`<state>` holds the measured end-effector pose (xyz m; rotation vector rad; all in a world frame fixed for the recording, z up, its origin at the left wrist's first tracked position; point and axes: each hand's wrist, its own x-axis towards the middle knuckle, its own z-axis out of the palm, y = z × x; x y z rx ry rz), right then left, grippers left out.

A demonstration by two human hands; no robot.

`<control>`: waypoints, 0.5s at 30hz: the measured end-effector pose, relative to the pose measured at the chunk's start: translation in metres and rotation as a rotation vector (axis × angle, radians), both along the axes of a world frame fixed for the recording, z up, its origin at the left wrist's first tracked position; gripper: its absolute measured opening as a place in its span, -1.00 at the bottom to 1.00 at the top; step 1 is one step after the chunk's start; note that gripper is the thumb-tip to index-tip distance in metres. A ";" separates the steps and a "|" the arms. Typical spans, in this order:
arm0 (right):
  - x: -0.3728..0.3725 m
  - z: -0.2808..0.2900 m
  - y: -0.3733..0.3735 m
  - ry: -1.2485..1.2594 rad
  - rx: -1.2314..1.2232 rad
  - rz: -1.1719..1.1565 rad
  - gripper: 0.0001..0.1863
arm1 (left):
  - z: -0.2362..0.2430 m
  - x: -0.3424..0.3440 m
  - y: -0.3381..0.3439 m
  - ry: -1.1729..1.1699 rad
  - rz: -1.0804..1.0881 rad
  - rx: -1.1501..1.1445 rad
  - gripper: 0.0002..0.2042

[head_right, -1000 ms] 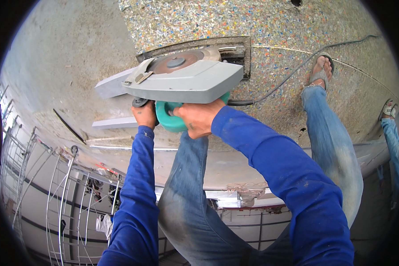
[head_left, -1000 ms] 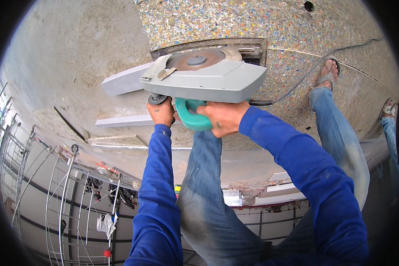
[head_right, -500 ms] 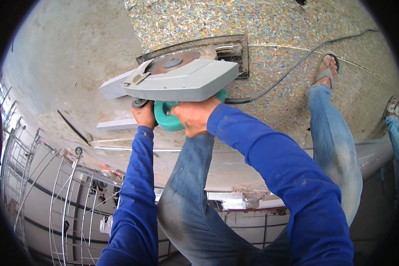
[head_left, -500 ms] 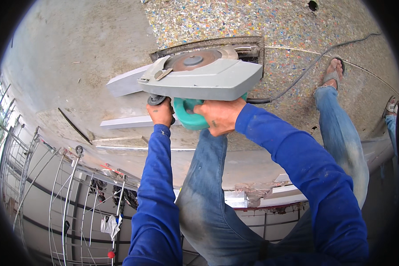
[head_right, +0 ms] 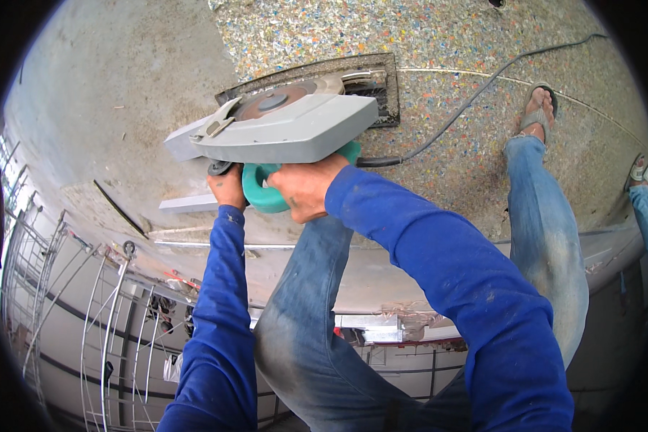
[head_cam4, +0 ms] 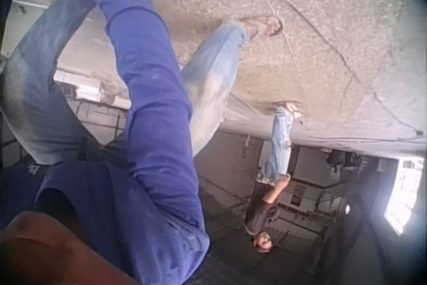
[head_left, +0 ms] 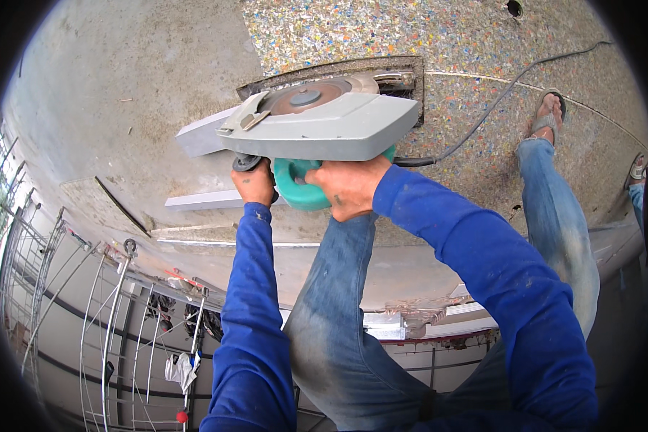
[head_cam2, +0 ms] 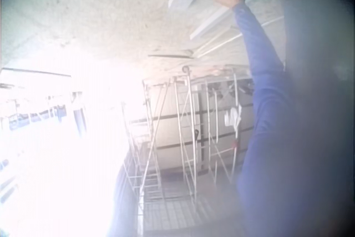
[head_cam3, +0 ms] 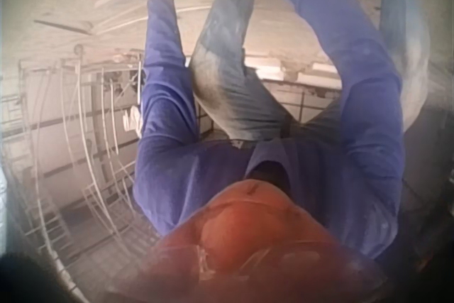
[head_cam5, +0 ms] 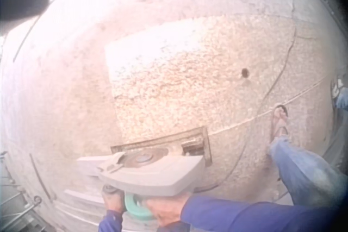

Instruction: The person positions a large sheet of particle board on the floor and uses a handheld circular saw to cut a straight line across it. The person guides the saw along the board's edge to complete the cut.

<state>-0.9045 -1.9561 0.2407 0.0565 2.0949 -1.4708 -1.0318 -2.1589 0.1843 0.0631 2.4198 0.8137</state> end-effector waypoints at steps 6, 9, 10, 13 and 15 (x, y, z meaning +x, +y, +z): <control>-0.005 -0.004 -0.009 0.031 -0.002 -0.013 -0.44 | -0.002 -0.010 -0.008 0.005 -0.037 -0.012 -0.85; -0.009 -0.010 -0.018 0.051 -0.034 -0.055 -0.41 | -0.008 -0.016 -0.017 0.050 -0.112 -0.043 -0.87; -0.010 -0.010 -0.021 0.048 -0.047 -0.062 -0.41 | -0.010 -0.019 -0.020 0.064 -0.116 -0.033 -0.88; -0.026 -0.013 -0.036 0.120 -0.057 -0.065 -0.38 | -0.013 -0.038 -0.048 0.130 -0.177 -0.045 -0.90; -0.027 -0.013 -0.037 0.098 -0.025 -0.065 -0.39 | -0.011 -0.042 -0.038 0.061 -0.083 -0.006 -0.89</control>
